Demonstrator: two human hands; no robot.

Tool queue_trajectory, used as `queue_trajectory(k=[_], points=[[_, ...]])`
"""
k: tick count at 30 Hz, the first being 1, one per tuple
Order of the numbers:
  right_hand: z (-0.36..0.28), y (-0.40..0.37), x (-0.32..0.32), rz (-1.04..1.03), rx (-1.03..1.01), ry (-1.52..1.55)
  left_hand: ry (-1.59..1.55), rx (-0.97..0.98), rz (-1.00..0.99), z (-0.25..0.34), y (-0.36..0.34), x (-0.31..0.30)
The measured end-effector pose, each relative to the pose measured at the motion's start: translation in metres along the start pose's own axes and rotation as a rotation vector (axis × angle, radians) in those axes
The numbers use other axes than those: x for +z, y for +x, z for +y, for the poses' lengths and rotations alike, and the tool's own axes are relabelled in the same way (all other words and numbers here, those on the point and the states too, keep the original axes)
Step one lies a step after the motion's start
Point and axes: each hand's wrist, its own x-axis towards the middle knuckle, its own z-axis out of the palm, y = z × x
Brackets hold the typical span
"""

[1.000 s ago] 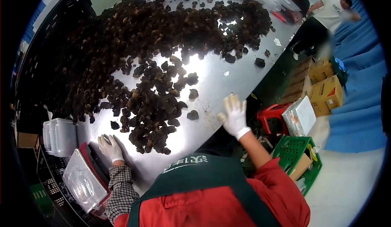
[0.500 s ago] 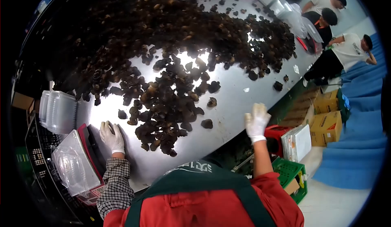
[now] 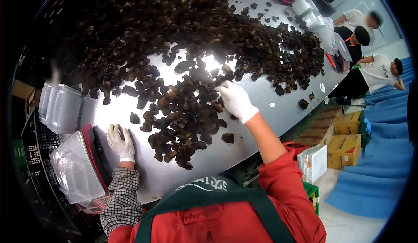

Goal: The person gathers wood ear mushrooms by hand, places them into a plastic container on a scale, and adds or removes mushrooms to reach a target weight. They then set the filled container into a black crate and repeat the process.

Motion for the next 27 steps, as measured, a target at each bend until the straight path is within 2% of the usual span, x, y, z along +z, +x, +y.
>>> queue_trajectory(k=[2, 5, 6, 8, 10, 11, 14, 15, 18, 21, 24, 26, 27], points=[[-0.001, 0.02, 0.015, -0.202, 0.087, -0.246, 0.008, 0.002, 0.006, 0.0, -0.001, 0.001], [0.013, 0.024, 0.017, -0.151, 0.113, 0.027, 0.02, 0.004, 0.006, 0.002, 0.002, -0.001], [0.014, 0.021, 0.013, -0.001, 0.15, 0.172, 0.027, 0.007, 0.007, 0.003, 0.002, -0.001], [0.024, 0.016, -0.008, 0.06, 0.324, 0.318, 0.04, 0.007, -0.006, 0.002, -0.002, -0.003], [0.035, 0.007, -0.025, -0.011, 0.618, 0.698, 0.04, 0.005, -0.014, 0.005, 0.0, -0.003], [0.035, 0.003, -0.038, -0.046, 0.697, 0.947, 0.034, 0.002, -0.014, 0.005, 0.0, -0.003], [0.044, -0.008, -0.019, -0.063, 0.467, 0.684, 0.06, -0.002, -0.022, 0.007, 0.0, -0.004], [0.039, -0.006, -0.014, -0.133, 0.436, 0.671, 0.054, -0.005, -0.016, 0.006, 0.0, -0.003], [0.02, 0.005, 0.0, -0.094, 0.513, 0.944, 0.04, 0.007, -0.01, 0.001, 0.0, 0.0], [0.013, 0.02, -0.006, -0.214, 0.572, 0.641, 0.043, 0.013, -0.001, 0.001, 0.001, 0.001], [-0.002, 0.029, -0.002, -0.42, 0.327, 0.136, 0.049, -0.004, -0.018, 0.005, -0.002, -0.003], [-0.012, 0.031, 0.006, -0.511, 0.297, -0.017, 0.053, -0.015, -0.027, 0.008, 0.001, -0.005], [-0.006, 0.034, 0.008, -0.533, 0.32, 0.074, 0.056, -0.019, -0.031, 0.008, 0.001, -0.005]])
